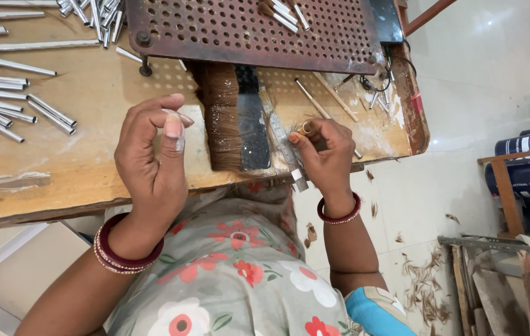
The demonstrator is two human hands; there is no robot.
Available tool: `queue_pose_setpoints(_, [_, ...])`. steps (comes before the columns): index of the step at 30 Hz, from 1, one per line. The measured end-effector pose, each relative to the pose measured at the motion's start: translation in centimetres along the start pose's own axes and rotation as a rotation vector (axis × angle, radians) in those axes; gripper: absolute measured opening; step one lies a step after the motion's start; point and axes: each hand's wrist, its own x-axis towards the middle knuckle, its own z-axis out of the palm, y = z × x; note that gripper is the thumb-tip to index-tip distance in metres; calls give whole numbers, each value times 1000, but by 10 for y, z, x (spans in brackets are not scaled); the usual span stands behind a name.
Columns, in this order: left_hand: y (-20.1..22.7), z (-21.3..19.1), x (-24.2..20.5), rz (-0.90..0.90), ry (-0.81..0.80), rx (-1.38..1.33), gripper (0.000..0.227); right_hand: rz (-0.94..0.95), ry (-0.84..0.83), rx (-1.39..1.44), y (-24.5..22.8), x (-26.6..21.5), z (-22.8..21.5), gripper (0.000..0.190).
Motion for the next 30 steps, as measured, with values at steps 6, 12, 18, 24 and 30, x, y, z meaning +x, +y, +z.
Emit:
queue_pose_setpoints(6, [1, 0, 1, 7, 0, -6, 27, -80, -60, -20, -8, 14, -17, 25])
queue_pose_setpoints(12, [4, 3, 0, -35, 16, -52, 22, -108, -75, -47, -8, 21, -23, 13])
queue_pose_setpoints(18, [21, 21, 1, 26, -26, -34, 21, -111, 50, 29, -6, 9, -8, 14])
queue_pose_setpoints(24, [48, 57, -5, 0, -184, -39, 23, 14, 354, 925, -13, -33, 15, 19])
queue_pose_setpoints(30, [51, 76, -23, -145, -383, -192, 17, -34, 379, 943, -31, -55, 20, 21])
